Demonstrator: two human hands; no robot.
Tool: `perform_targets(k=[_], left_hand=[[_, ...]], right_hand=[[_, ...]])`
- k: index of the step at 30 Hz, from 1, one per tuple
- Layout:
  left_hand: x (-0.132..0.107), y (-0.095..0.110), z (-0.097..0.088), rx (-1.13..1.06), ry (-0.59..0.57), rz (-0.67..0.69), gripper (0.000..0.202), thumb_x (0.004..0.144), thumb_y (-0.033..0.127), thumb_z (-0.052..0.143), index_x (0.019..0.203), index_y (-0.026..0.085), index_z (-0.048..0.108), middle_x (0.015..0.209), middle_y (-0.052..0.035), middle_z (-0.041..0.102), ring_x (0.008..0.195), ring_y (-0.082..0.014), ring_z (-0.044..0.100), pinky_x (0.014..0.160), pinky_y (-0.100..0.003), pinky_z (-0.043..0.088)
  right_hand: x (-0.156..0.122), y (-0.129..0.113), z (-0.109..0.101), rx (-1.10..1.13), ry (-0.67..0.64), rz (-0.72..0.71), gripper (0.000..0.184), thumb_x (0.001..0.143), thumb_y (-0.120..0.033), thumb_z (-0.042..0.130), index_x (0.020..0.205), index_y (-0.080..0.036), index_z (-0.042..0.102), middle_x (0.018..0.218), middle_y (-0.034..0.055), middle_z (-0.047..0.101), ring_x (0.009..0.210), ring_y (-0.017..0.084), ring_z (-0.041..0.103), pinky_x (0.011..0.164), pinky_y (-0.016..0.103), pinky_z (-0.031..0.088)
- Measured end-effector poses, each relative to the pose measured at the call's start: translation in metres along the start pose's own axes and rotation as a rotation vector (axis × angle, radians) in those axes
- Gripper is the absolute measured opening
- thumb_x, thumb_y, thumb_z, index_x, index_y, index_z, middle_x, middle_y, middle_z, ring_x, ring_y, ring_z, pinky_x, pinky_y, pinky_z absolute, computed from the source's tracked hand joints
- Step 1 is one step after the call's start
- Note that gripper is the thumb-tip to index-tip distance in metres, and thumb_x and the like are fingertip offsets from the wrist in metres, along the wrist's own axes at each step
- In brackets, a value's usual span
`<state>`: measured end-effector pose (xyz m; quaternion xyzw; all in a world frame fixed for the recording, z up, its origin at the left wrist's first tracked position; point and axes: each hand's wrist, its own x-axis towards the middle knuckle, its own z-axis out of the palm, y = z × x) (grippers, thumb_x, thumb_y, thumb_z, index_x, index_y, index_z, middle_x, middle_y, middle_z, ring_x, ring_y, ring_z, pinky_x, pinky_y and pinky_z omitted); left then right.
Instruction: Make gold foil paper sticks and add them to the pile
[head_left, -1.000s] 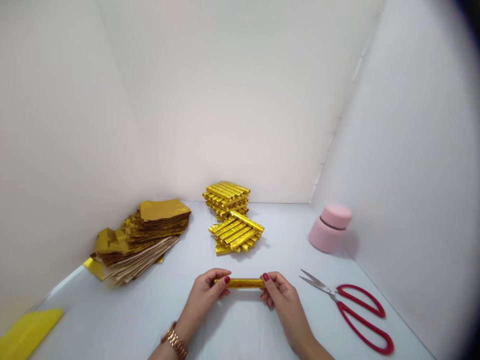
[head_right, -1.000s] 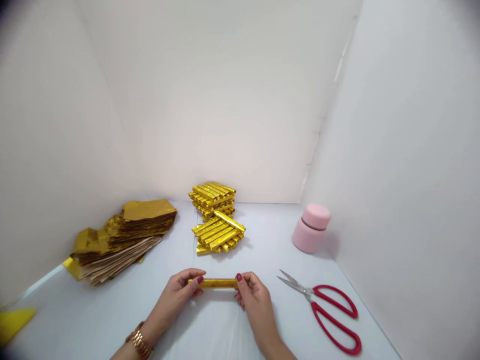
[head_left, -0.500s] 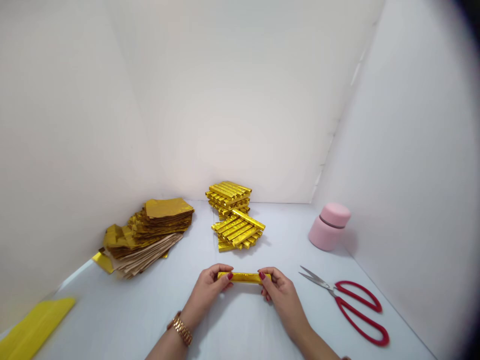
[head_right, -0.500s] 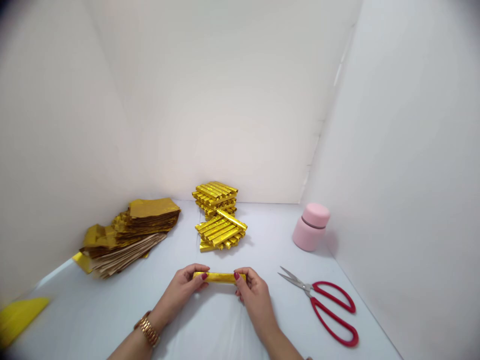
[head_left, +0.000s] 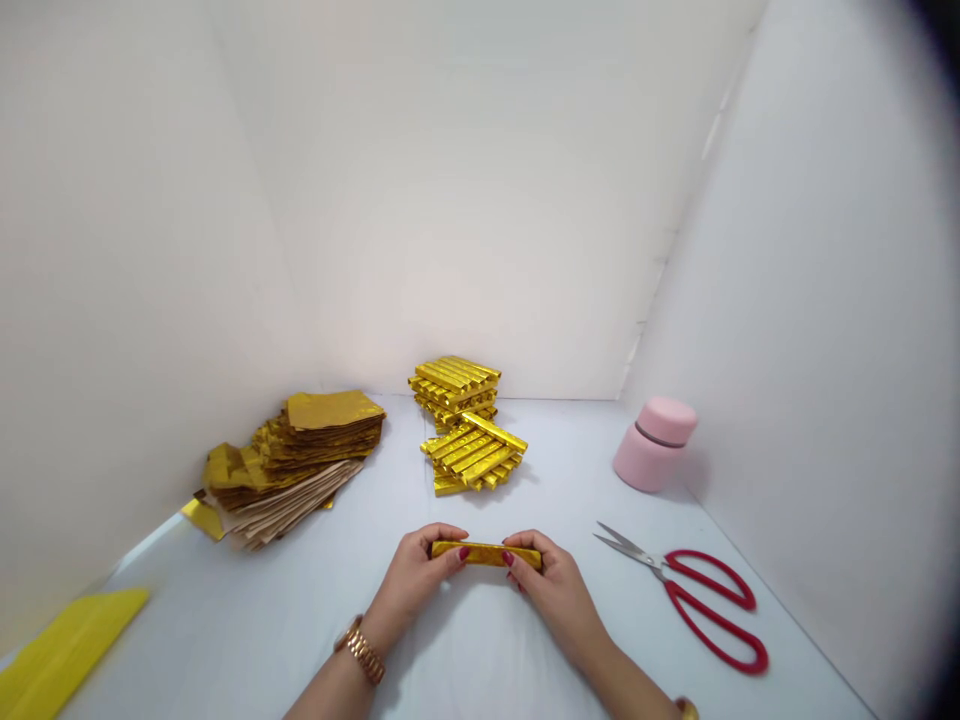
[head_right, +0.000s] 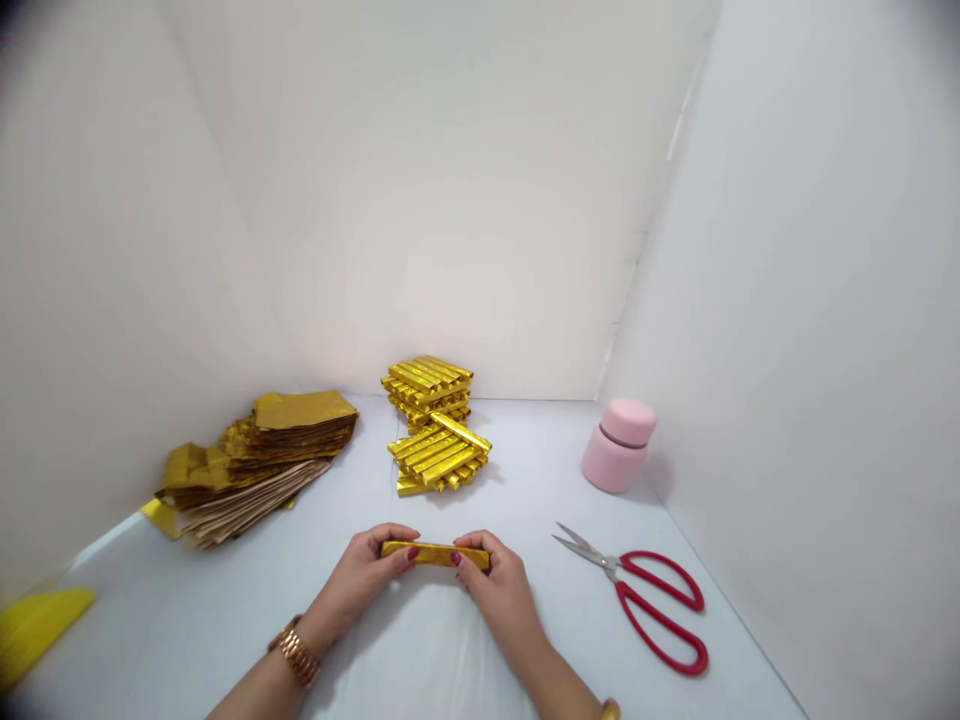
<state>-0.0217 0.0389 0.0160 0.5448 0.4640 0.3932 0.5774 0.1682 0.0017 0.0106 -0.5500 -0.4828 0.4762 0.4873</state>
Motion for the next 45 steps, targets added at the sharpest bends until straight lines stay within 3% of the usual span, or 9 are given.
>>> perform_targets(k=[5, 11, 18, 24, 31, 38, 41, 45], left_hand=[[-0.002, 0.000, 0.000, -0.019, -0.003, 0.000, 0.037, 0.069, 0.044, 0.068, 0.087, 0.012, 0.068, 0.066, -0.0026, 0.066, 0.063, -0.0158, 0.059, 0.058, -0.023, 0.042], [-0.004, 0.004, -0.002, -0.076, -0.035, -0.021, 0.050, 0.075, 0.052, 0.059, 0.108, 0.015, 0.063, 0.098, -0.0086, 0.068, 0.077, -0.0193, 0.064, 0.069, -0.028, 0.048], [-0.005, 0.005, -0.004, -0.106, -0.051, -0.052, 0.057, 0.077, 0.056, 0.055, 0.114, 0.012, 0.059, 0.103, -0.0132, 0.067, 0.084, -0.0225, 0.065, 0.074, -0.032, 0.050], [-0.004, 0.006, -0.008, -0.094, 0.021, -0.024, 0.055, 0.081, 0.053, 0.050, 0.123, 0.016, 0.053, 0.115, -0.0125, 0.062, 0.100, -0.0233, 0.058, 0.075, -0.030, 0.050], [-0.001, 0.006, -0.008, 0.018, 0.011, -0.003, 0.039, 0.074, 0.046, 0.061, 0.092, 0.013, 0.071, 0.089, -0.0079, 0.070, 0.085, -0.0232, 0.061, 0.071, -0.029, 0.047], [-0.003, 0.005, -0.018, 0.056, -0.027, 0.031, 0.043, 0.083, 0.047, 0.047, 0.106, 0.017, 0.066, 0.107, -0.0069, 0.066, 0.094, -0.0213, 0.059, 0.078, -0.029, 0.046], [-0.005, 0.004, -0.024, 0.100, -0.067, 0.030, 0.034, 0.075, 0.039, 0.058, 0.098, 0.016, 0.070, 0.094, -0.0058, 0.070, 0.083, -0.0203, 0.061, 0.074, -0.027, 0.046], [-0.006, 0.003, -0.024, 0.142, -0.078, 0.017, 0.025, 0.069, 0.027, 0.061, 0.088, 0.018, 0.074, 0.085, -0.0031, 0.073, 0.076, -0.0197, 0.062, 0.071, -0.027, 0.045]], right_hand=[[-0.001, -0.001, 0.000, 0.026, 0.003, 0.003, 0.030, 0.074, -0.046, 0.061, 0.082, -0.017, 0.062, 0.057, -0.0014, 0.059, 0.055, 0.015, 0.052, 0.053, 0.024, 0.039], [-0.002, -0.005, -0.001, 0.071, 0.033, 0.010, 0.036, 0.077, -0.052, 0.058, 0.083, -0.017, 0.062, 0.057, -0.0005, 0.060, 0.055, 0.014, 0.053, 0.054, 0.024, 0.039], [-0.001, -0.005, -0.003, 0.120, 0.062, 0.019, 0.037, 0.078, -0.052, 0.057, 0.083, -0.016, 0.064, 0.062, 0.0007, 0.062, 0.059, 0.015, 0.054, 0.058, 0.026, 0.041], [0.000, -0.004, -0.004, 0.147, 0.094, 0.047, 0.040, 0.075, -0.056, 0.059, 0.084, -0.017, 0.065, 0.063, 0.0006, 0.062, 0.059, 0.017, 0.055, 0.058, 0.027, 0.040], [0.000, -0.005, -0.005, 0.169, 0.109, 0.070, 0.039, 0.075, -0.055, 0.060, 0.082, -0.017, 0.064, 0.059, -0.0003, 0.061, 0.056, 0.014, 0.053, 0.055, 0.024, 0.039], [0.001, -0.005, -0.005, 0.186, 0.113, 0.085, 0.042, 0.072, -0.058, 0.060, 0.078, -0.017, 0.063, 0.053, -0.0001, 0.061, 0.051, 0.014, 0.053, 0.051, 0.024, 0.038], [0.001, -0.003, -0.005, 0.193, 0.102, 0.090, 0.043, 0.072, -0.058, 0.061, 0.078, -0.016, 0.063, 0.051, -0.0007, 0.059, 0.048, 0.013, 0.051, 0.048, 0.024, 0.036], [0.002, -0.001, -0.004, 0.193, 0.083, 0.100, 0.042, 0.074, -0.056, 0.060, 0.080, -0.015, 0.063, 0.048, -0.0013, 0.059, 0.044, 0.012, 0.048, 0.047, 0.023, 0.034]])
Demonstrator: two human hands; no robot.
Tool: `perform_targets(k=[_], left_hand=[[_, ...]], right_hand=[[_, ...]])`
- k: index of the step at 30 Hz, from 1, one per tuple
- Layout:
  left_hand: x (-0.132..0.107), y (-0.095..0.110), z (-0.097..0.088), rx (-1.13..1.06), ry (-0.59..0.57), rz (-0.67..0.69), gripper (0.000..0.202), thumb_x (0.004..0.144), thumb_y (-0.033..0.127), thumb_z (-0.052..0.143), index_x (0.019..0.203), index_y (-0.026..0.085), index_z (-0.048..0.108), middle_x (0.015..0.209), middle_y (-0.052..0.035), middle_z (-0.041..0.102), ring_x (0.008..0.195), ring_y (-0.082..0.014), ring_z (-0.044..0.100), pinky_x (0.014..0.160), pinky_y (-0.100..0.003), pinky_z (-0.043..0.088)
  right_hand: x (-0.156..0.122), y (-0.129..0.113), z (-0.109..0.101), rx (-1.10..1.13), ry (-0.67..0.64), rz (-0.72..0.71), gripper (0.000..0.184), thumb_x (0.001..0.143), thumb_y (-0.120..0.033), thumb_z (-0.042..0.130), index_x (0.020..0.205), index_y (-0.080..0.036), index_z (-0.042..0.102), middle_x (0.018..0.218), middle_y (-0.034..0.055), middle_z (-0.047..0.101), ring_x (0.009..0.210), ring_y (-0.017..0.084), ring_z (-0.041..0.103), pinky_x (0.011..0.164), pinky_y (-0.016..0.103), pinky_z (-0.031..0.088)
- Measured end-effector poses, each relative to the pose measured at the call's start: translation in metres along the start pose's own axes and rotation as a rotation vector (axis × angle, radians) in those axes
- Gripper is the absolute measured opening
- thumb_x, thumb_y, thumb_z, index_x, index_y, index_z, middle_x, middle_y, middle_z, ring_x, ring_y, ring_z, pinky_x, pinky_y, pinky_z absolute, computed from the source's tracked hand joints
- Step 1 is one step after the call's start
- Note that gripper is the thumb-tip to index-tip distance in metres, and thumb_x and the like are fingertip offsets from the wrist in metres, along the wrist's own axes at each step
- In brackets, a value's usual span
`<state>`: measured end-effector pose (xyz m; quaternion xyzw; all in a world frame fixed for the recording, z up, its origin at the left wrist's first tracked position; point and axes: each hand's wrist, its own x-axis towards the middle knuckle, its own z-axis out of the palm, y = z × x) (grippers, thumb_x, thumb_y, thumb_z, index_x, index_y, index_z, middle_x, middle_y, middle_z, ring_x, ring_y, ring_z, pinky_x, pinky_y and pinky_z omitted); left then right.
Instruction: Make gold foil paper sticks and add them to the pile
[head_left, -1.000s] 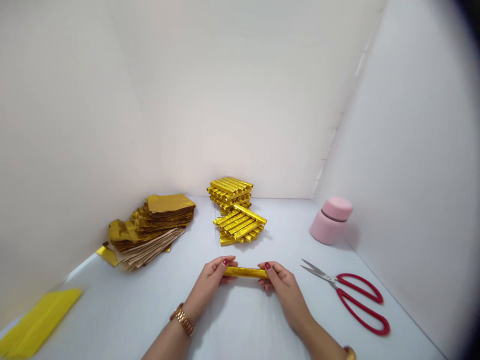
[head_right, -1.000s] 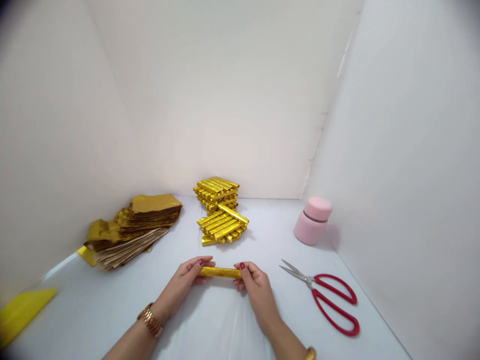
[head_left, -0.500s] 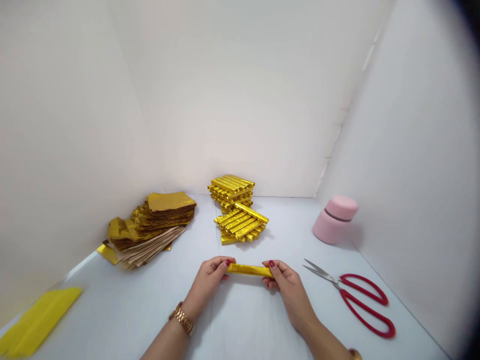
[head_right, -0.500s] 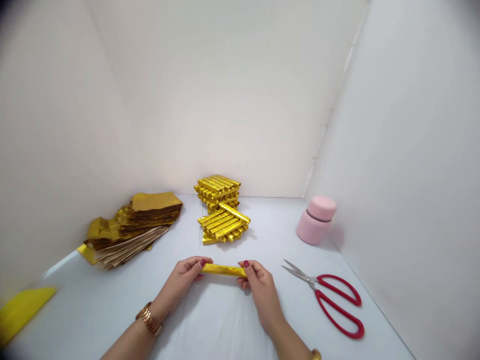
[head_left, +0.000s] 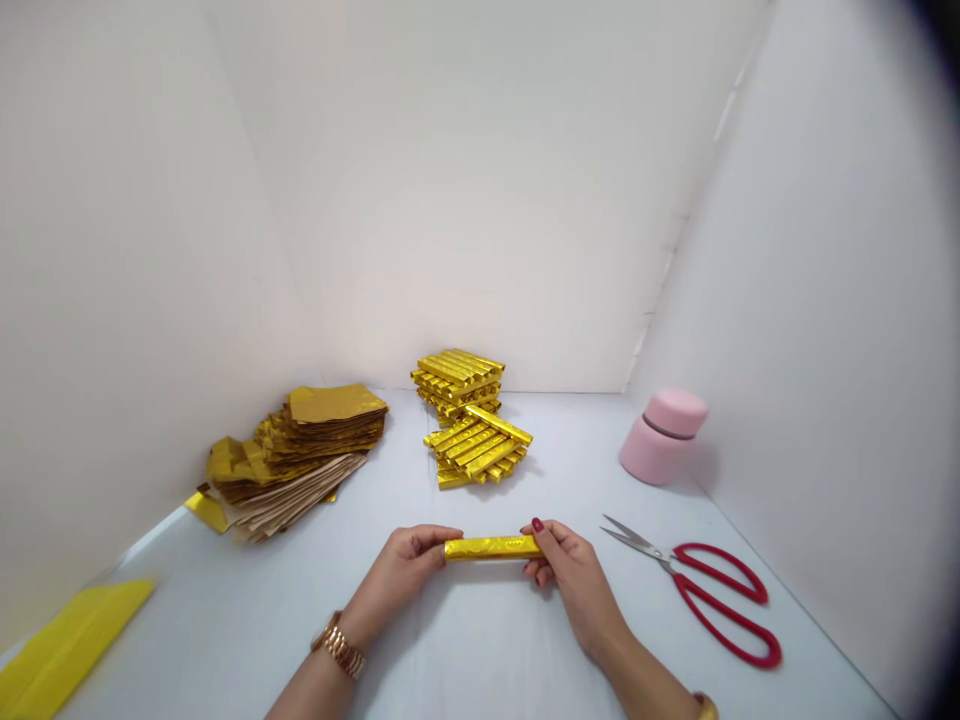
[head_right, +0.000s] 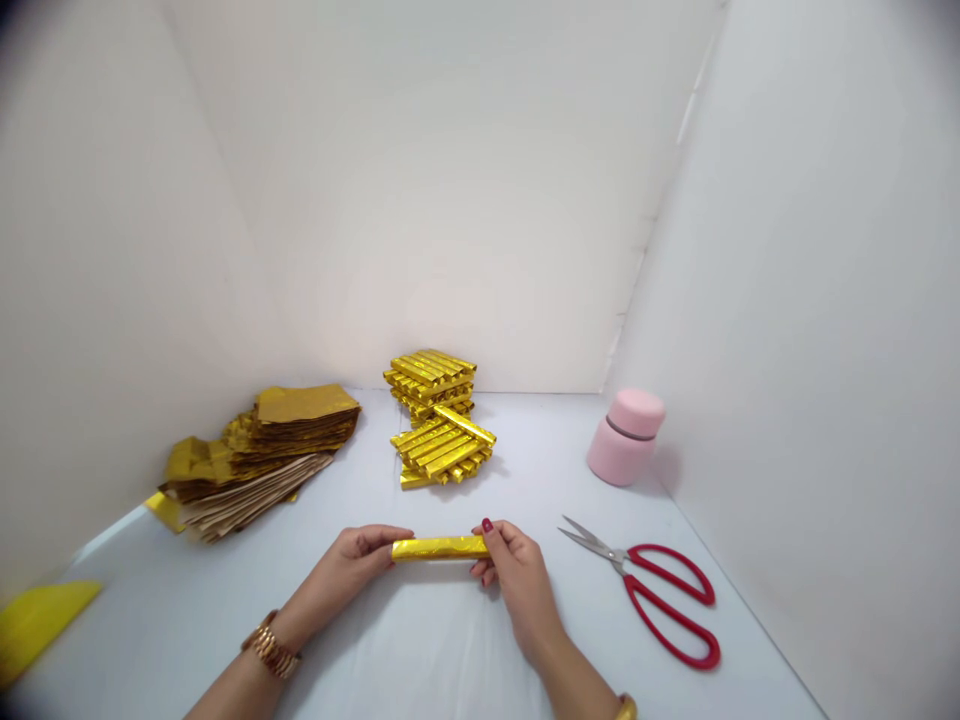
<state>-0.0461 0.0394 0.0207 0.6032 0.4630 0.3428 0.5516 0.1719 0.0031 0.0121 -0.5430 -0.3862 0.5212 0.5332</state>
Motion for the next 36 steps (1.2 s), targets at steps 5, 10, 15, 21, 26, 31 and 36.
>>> perform_targets(k=[5, 10, 15, 21, 26, 31, 36], left_hand=[[0.003, -0.001, 0.001, 0.012, 0.058, -0.031, 0.024, 0.068, 0.025, 0.057, 0.082, 0.017, 0.074, 0.068, -0.0008, 0.071, 0.063, -0.0173, 0.060, 0.061, -0.025, 0.043], [0.004, -0.003, -0.004, -0.021, 0.087, -0.076, 0.027, 0.066, 0.029, 0.059, 0.084, 0.014, 0.073, 0.070, -0.0023, 0.071, 0.063, -0.0176, 0.060, 0.061, -0.025, 0.044], [0.004, -0.003, -0.003, -0.047, 0.093, -0.098, 0.025, 0.064, 0.029, 0.060, 0.081, 0.016, 0.073, 0.068, -0.0011, 0.070, 0.062, -0.0171, 0.059, 0.061, -0.025, 0.043], [-0.002, 0.004, -0.007, -0.098, -0.056, -0.174, 0.029, 0.064, 0.033, 0.067, 0.086, 0.016, 0.073, 0.071, -0.0022, 0.071, 0.064, -0.0165, 0.060, 0.062, -0.024, 0.044], [-0.003, 0.006, -0.010, -0.117, -0.110, -0.226, 0.027, 0.065, 0.032, 0.069, 0.085, 0.014, 0.073, 0.067, -0.0027, 0.071, 0.061, -0.0145, 0.060, 0.060, -0.022, 0.044], [-0.003, 0.001, -0.009, -0.098, -0.084, -0.213, 0.017, 0.066, 0.024, 0.067, 0.079, 0.015, 0.074, 0.063, -0.0003, 0.070, 0.059, -0.0132, 0.058, 0.059, -0.021, 0.042], [-0.002, -0.002, -0.009, -0.099, -0.080, -0.209, 0.014, 0.065, 0.022, 0.066, 0.075, 0.014, 0.073, 0.064, -0.0006, 0.070, 0.060, -0.0135, 0.058, 0.059, -0.021, 0.043]], right_hand=[[0.000, -0.003, -0.005, 0.020, -0.042, 0.007, 0.047, 0.079, -0.060, 0.051, 0.086, -0.015, 0.064, 0.060, 0.0018, 0.064, 0.055, 0.014, 0.056, 0.052, 0.024, 0.040], [0.000, -0.014, -0.023, 0.037, -0.166, 0.056, 0.038, 0.073, -0.049, 0.064, 0.092, -0.017, 0.066, 0.074, 0.0030, 0.066, 0.065, 0.015, 0.059, 0.056, 0.024, 0.042], [0.002, -0.015, -0.032, 0.023, -0.271, 0.137, 0.028, 0.070, -0.039, 0.068, 0.083, -0.015, 0.067, 0.067, 0.0030, 0.066, 0.055, 0.012, 0.057, 0.053, 0.022, 0.040], [0.004, -0.011, -0.035, 0.002, -0.280, 0.178, 0.020, 0.067, -0.031, 0.070, 0.076, -0.014, 0.067, 0.061, 0.0005, 0.064, 0.051, 0.010, 0.054, 0.050, 0.021, 0.037], [0.004, -0.012, -0.037, -0.007, -0.290, 0.183, 0.020, 0.067, -0.030, 0.069, 0.079, -0.015, 0.066, 0.060, -0.0001, 0.064, 0.052, 0.011, 0.055, 0.052, 0.022, 0.038], [0.003, -0.011, -0.038, -0.043, -0.322, 0.209, 0.017, 0.065, -0.027, 0.068, 0.076, -0.014, 0.065, 0.059, 0.0008, 0.065, 0.050, 0.010, 0.054, 0.050, 0.022, 0.038], [0.001, -0.012, -0.036, -0.096, -0.310, 0.212, 0.011, 0.065, -0.022, 0.064, 0.073, -0.014, 0.064, 0.056, -0.0007, 0.064, 0.047, 0.009, 0.053, 0.048, 0.021, 0.037]])
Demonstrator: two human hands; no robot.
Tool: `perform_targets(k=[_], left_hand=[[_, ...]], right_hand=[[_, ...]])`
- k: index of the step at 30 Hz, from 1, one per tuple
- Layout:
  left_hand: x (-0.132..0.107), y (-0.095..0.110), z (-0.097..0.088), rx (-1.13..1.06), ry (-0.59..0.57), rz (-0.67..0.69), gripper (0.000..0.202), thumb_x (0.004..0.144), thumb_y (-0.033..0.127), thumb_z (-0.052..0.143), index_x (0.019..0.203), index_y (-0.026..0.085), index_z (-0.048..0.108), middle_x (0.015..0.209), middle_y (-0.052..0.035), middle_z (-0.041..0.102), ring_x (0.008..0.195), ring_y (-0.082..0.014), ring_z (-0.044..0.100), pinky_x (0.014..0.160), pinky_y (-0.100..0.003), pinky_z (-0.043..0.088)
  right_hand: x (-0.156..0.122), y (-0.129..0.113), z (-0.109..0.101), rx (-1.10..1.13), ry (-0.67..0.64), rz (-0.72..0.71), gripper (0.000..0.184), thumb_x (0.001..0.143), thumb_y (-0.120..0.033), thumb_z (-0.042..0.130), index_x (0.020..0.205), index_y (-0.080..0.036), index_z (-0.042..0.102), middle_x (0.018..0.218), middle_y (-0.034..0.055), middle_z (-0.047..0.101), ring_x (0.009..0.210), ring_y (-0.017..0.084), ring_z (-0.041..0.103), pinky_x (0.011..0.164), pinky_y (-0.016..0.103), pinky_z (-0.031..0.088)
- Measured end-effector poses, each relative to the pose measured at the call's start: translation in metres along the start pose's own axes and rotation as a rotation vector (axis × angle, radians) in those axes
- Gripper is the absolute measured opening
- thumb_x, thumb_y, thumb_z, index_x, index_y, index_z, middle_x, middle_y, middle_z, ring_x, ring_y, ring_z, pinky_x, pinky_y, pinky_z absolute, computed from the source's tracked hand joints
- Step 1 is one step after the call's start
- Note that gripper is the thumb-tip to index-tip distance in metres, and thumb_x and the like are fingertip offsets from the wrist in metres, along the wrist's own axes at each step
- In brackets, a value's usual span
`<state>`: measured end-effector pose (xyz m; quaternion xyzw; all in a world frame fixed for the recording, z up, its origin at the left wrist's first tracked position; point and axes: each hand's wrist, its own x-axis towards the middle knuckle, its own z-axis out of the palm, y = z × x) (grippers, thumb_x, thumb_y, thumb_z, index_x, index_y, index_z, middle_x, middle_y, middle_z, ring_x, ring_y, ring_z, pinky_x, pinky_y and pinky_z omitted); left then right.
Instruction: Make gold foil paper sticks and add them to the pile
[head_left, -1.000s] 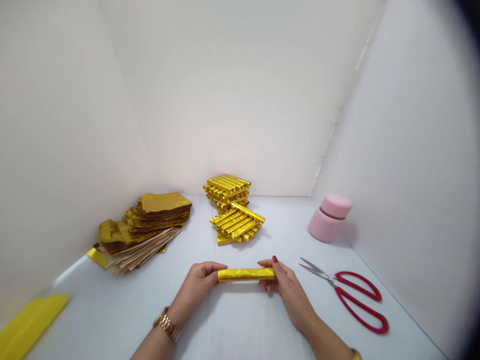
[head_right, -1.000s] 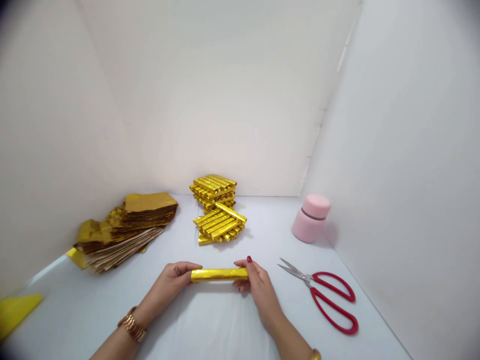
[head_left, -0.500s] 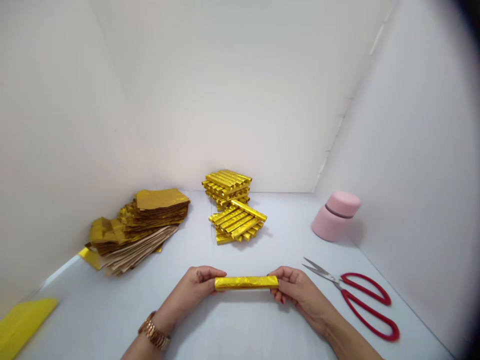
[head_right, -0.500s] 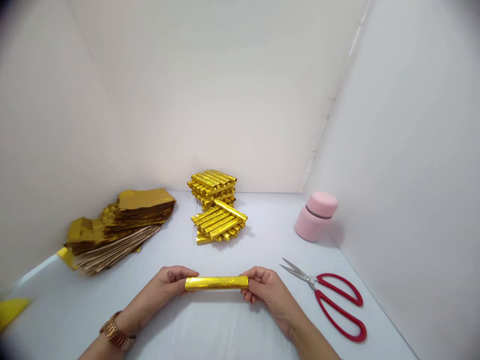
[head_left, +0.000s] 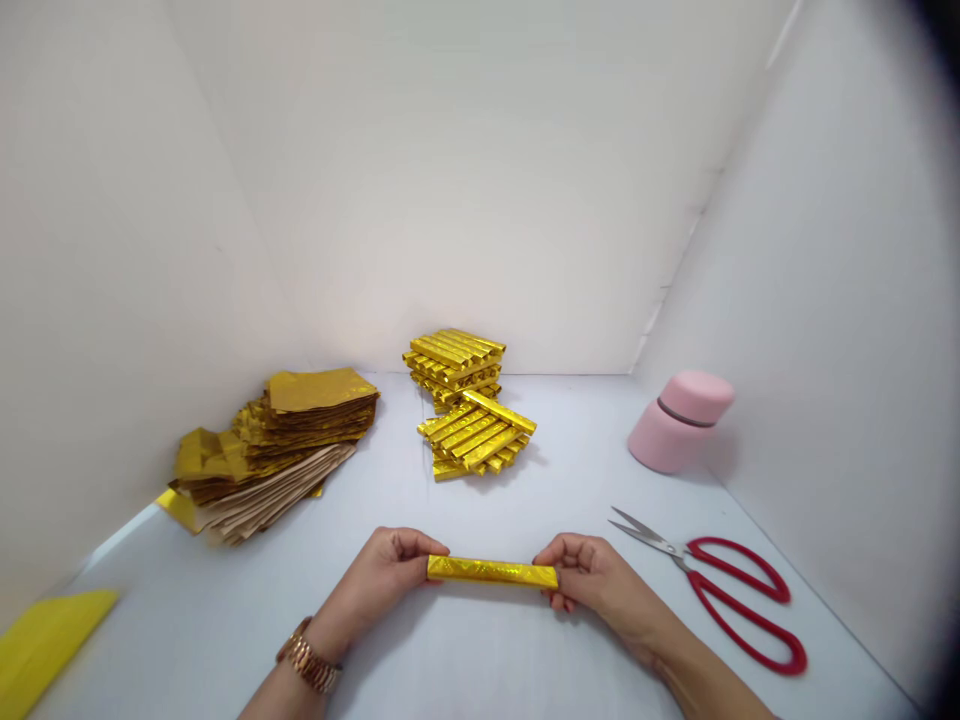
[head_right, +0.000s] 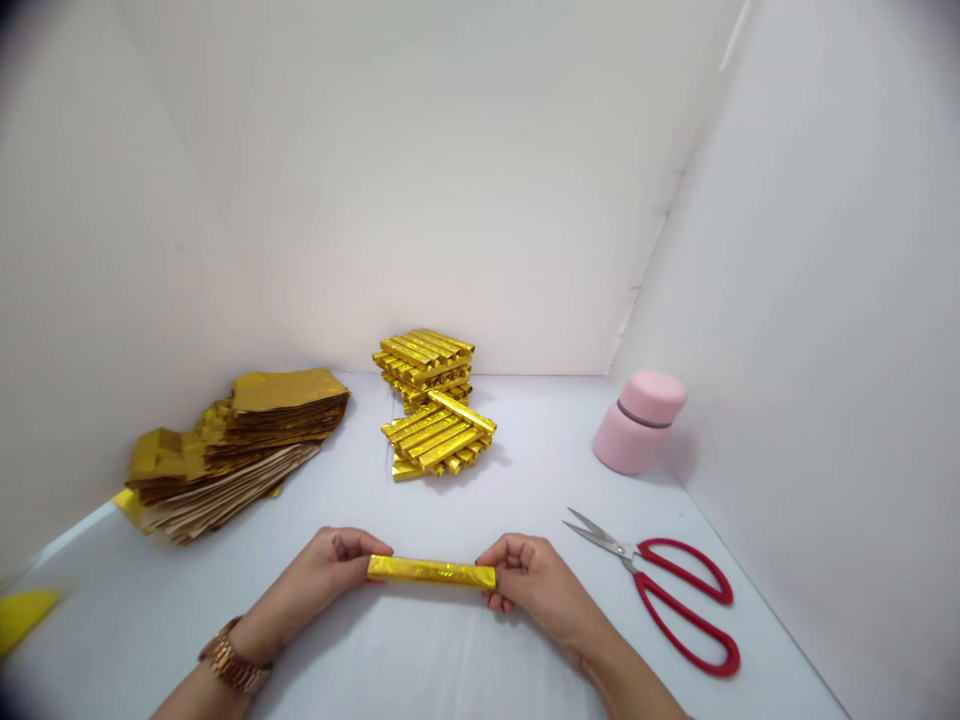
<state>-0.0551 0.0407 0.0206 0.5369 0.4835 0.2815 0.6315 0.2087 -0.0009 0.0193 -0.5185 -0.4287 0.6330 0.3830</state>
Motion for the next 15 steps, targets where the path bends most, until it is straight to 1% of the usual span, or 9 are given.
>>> perform_targets(k=[2, 4, 6, 8, 10, 12, 15], left_hand=[[-0.001, 0.001, -0.001, -0.009, -0.018, -0.008, 0.016, 0.066, 0.024, 0.066, 0.077, 0.014, 0.073, 0.065, -0.0014, 0.070, 0.061, -0.0140, 0.059, 0.061, -0.022, 0.044], [-0.005, 0.005, -0.002, -0.022, -0.043, -0.017, 0.022, 0.068, 0.028, 0.066, 0.083, 0.014, 0.072, 0.071, -0.0029, 0.070, 0.067, -0.0159, 0.061, 0.063, -0.023, 0.046], [-0.010, 0.009, -0.004, -0.036, -0.055, 0.002, 0.030, 0.072, 0.031, 0.063, 0.097, 0.016, 0.070, 0.087, -0.0041, 0.070, 0.081, -0.0181, 0.061, 0.072, -0.026, 0.047], [-0.014, 0.013, -0.006, -0.057, -0.071, 0.059, 0.036, 0.077, 0.030, 0.059, 0.111, 0.020, 0.064, 0.101, -0.0037, 0.066, 0.096, -0.0190, 0.057, 0.083, -0.028, 0.044], [-0.015, 0.012, -0.005, -0.070, -0.115, 0.131, 0.040, 0.078, 0.027, 0.059, 0.118, 0.022, 0.059, 0.111, -0.0040, 0.063, 0.104, -0.0196, 0.054, 0.090, -0.029, 0.041], [-0.013, 0.008, -0.001, -0.037, -0.124, 0.179, 0.044, 0.075, 0.028, 0.064, 0.118, 0.020, 0.059, 0.113, -0.0060, 0.062, 0.103, -0.0215, 0.055, 0.088, -0.030, 0.043], [-0.007, 0.000, 0.006, 0.071, -0.047, 0.190, 0.038, 0.072, 0.033, 0.066, 0.106, 0.014, 0.065, 0.103, -0.0093, 0.068, 0.090, -0.0222, 0.061, 0.078, -0.030, 0.048]], right_hand=[[0.000, -0.001, 0.000, -0.001, 0.005, -0.001, 0.011, 0.065, -0.022, 0.064, 0.072, -0.014, 0.064, 0.054, -0.0015, 0.063, 0.046, 0.009, 0.052, 0.048, 0.021, 0.037], [0.000, -0.003, 0.000, 0.007, 0.010, -0.004, 0.012, 0.065, -0.022, 0.063, 0.073, -0.014, 0.065, 0.053, -0.0018, 0.063, 0.046, 0.009, 0.052, 0.049, 0.020, 0.037], [0.001, -0.004, 0.000, 0.018, 0.017, -0.005, 0.012, 0.065, -0.022, 0.062, 0.074, -0.014, 0.064, 0.054, -0.0019, 0.063, 0.047, 0.009, 0.052, 0.049, 0.020, 0.037], [0.001, -0.004, 0.000, 0.028, 0.027, -0.007, 0.012, 0.067, -0.022, 0.062, 0.076, -0.014, 0.064, 0.056, -0.0019, 0.063, 0.048, 0.008, 0.053, 0.049, 0.020, 0.037], [0.002, -0.003, 0.000, 0.034, 0.035, -0.011, 0.012, 0.068, -0.022, 0.061, 0.077, -0.014, 0.064, 0.058, -0.0018, 0.063, 0.050, 0.008, 0.053, 0.049, 0.020, 0.037], [0.002, -0.002, 0.000, 0.036, 0.041, -0.018, 0.012, 0.068, -0.022, 0.061, 0.077, -0.014, 0.064, 0.059, -0.0016, 0.063, 0.051, 0.009, 0.054, 0.050, 0.020, 0.037], [0.002, -0.001, 0.000, 0.035, 0.037, -0.028, 0.013, 0.069, -0.021, 0.061, 0.079, -0.014, 0.064, 0.060, -0.0008, 0.063, 0.052, 0.010, 0.054, 0.051, 0.021, 0.038]])
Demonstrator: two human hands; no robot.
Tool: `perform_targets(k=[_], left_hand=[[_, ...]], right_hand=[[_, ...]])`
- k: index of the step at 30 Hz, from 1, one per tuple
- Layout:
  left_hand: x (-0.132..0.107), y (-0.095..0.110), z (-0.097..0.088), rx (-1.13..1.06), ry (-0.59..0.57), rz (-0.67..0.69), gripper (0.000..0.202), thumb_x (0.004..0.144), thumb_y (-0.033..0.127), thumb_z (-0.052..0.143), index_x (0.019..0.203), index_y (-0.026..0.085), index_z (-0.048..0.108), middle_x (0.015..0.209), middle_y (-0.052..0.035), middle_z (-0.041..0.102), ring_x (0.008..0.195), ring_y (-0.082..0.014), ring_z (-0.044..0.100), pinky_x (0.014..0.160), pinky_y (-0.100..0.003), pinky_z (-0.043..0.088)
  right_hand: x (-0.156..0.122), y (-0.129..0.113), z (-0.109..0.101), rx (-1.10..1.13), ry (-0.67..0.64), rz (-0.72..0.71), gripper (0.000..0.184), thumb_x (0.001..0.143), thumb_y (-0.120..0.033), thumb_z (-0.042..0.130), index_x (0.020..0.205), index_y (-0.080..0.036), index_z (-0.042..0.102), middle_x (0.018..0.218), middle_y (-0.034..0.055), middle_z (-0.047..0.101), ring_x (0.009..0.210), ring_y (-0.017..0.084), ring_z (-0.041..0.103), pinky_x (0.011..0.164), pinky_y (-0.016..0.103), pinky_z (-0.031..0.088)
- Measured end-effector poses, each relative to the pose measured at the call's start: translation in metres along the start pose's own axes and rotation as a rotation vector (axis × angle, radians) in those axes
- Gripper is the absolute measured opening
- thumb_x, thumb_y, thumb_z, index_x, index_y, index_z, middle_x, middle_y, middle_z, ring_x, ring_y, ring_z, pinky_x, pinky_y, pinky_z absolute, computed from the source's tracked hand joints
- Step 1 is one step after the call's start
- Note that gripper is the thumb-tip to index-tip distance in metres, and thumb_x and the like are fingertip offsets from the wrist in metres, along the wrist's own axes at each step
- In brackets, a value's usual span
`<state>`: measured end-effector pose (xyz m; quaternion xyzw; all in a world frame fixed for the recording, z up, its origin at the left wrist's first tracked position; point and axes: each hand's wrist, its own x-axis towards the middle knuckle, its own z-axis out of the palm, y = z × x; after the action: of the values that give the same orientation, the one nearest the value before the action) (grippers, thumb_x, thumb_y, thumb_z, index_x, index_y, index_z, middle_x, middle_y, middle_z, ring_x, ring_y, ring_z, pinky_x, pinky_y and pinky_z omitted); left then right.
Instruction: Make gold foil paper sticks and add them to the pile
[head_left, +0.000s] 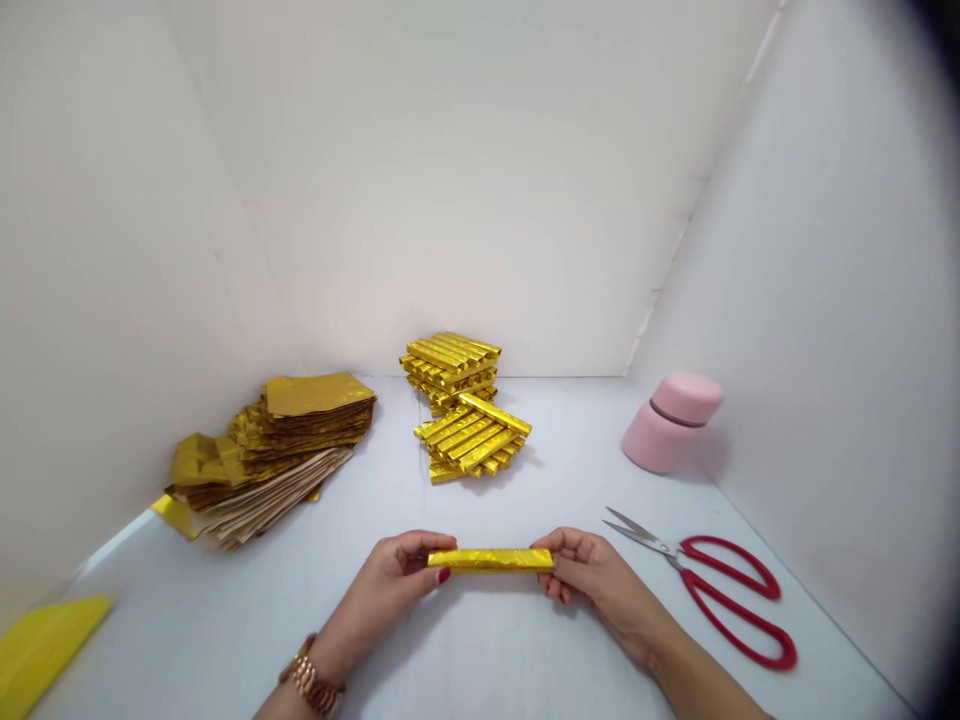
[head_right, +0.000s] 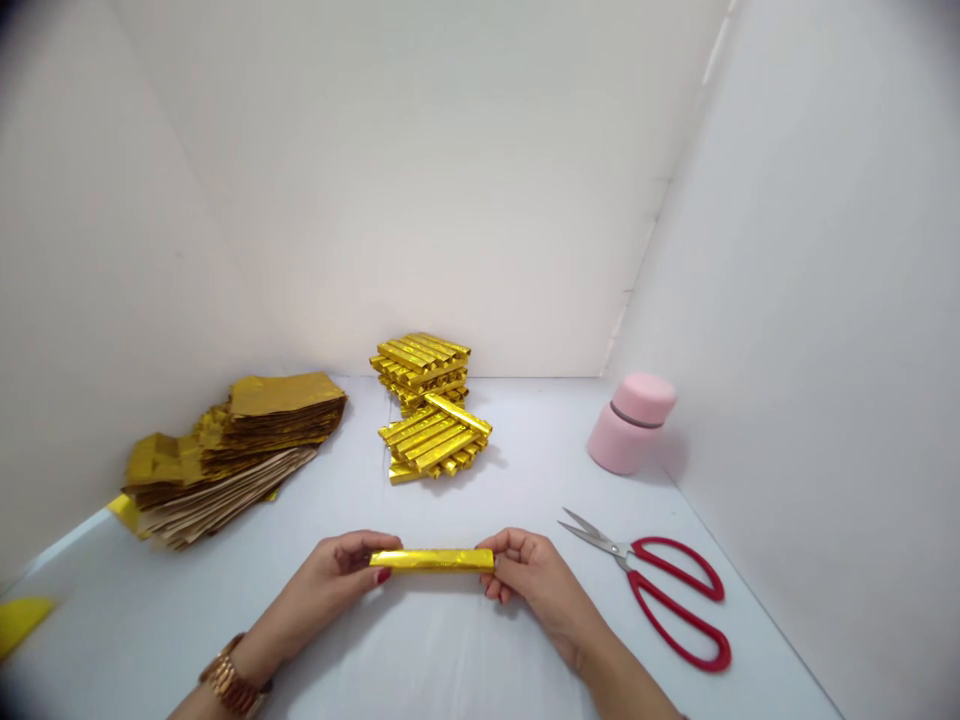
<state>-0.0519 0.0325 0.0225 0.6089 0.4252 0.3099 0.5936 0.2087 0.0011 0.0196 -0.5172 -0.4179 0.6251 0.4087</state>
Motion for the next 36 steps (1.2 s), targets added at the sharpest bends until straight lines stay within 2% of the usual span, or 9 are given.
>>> perform_targets(k=[4, 8, 12, 14, 17, 22, 32, 36], left_hand=[[0.004, -0.006, 0.004, 0.108, 0.047, -0.007, 0.029, 0.077, 0.031, 0.060, 0.099, 0.013, 0.067, 0.091, -0.0085, 0.071, 0.079, -0.0206, 0.064, 0.070, -0.029, 0.050], [0.003, -0.006, 0.003, 0.239, 0.076, 0.067, 0.022, 0.078, 0.027, 0.060, 0.095, 0.018, 0.070, 0.090, -0.0058, 0.070, 0.081, -0.0206, 0.064, 0.073, -0.030, 0.049], [0.002, -0.005, 0.004, 0.364, 0.102, 0.191, 0.018, 0.079, 0.020, 0.060, 0.092, 0.024, 0.071, 0.092, -0.0039, 0.068, 0.087, -0.0200, 0.060, 0.082, -0.032, 0.045], [0.001, -0.005, 0.005, 0.413, 0.106, 0.249, 0.019, 0.079, 0.016, 0.059, 0.092, 0.025, 0.071, 0.096, -0.0041, 0.067, 0.092, -0.0200, 0.058, 0.085, -0.032, 0.044], [0.000, -0.003, 0.009, 0.512, 0.093, 0.330, 0.023, 0.081, 0.013, 0.059, 0.097, 0.026, 0.070, 0.100, -0.0040, 0.066, 0.095, -0.0198, 0.057, 0.085, -0.032, 0.043], [0.001, -0.002, 0.017, 0.634, 0.062, 0.396, 0.028, 0.082, 0.012, 0.061, 0.101, 0.030, 0.069, 0.090, -0.0014, 0.068, 0.085, -0.0188, 0.058, 0.076, -0.031, 0.046], [0.005, -0.012, 0.017, 0.650, 0.095, 0.451, 0.023, 0.086, 0.013, 0.056, 0.092, 0.029, 0.072, 0.086, -0.0020, 0.069, 0.079, -0.0174, 0.060, 0.069, -0.028, 0.046], [0.004, -0.006, 0.023, 0.663, 0.114, 0.471, 0.022, 0.084, 0.013, 0.059, 0.097, 0.027, 0.070, 0.095, -0.0037, 0.069, 0.086, -0.0198, 0.059, 0.076, -0.033, 0.046]], right_hand=[[-0.002, 0.001, -0.001, -0.016, 0.035, -0.054, 0.022, 0.080, -0.030, 0.053, 0.094, -0.017, 0.064, 0.070, 0.0009, 0.064, 0.061, 0.012, 0.055, 0.057, 0.023, 0.041], [-0.003, 0.002, 0.000, -0.235, 0.084, -0.196, 0.024, 0.084, -0.034, 0.052, 0.100, -0.020, 0.062, 0.091, 0.0040, 0.063, 0.074, 0.016, 0.057, 0.071, 0.030, 0.045], [-0.002, 0.003, 0.004, -0.542, 0.013, -0.416, 0.016, 0.081, -0.025, 0.057, 0.095, -0.021, 0.064, 0.095, 0.0058, 0.061, 0.085, 0.020, 0.057, 0.076, 0.032, 0.045], [-0.002, 0.003, 0.006, -0.644, 0.000, -0.478, 0.017, 0.082, -0.020, 0.056, 0.096, -0.021, 0.065, 0.093, 0.0057, 0.061, 0.088, 0.020, 0.056, 0.081, 0.033, 0.044], [-0.003, 0.004, 0.010, -0.712, -0.008, -0.504, 0.022, 0.083, -0.017, 0.054, 0.099, -0.023, 0.067, 0.092, 0.0055, 0.060, 0.090, 0.020, 0.056, 0.082, 0.032, 0.044], [-0.002, 0.007, 0.011, -0.755, -0.021, -0.521, 0.022, 0.085, -0.017, 0.053, 0.096, -0.026, 0.069, 0.087, 0.0038, 0.060, 0.084, 0.018, 0.056, 0.075, 0.029, 0.045], [-0.001, 0.008, 0.011, -0.794, -0.001, -0.562, 0.022, 0.087, -0.019, 0.051, 0.083, -0.025, 0.072, 0.080, 0.0030, 0.062, 0.078, 0.017, 0.056, 0.069, 0.027, 0.044], [-0.001, 0.009, 0.011, -0.810, 0.008, -0.577, 0.022, 0.087, -0.021, 0.050, 0.085, -0.025, 0.072, 0.080, 0.0035, 0.062, 0.078, 0.017, 0.057, 0.069, 0.028, 0.045]])
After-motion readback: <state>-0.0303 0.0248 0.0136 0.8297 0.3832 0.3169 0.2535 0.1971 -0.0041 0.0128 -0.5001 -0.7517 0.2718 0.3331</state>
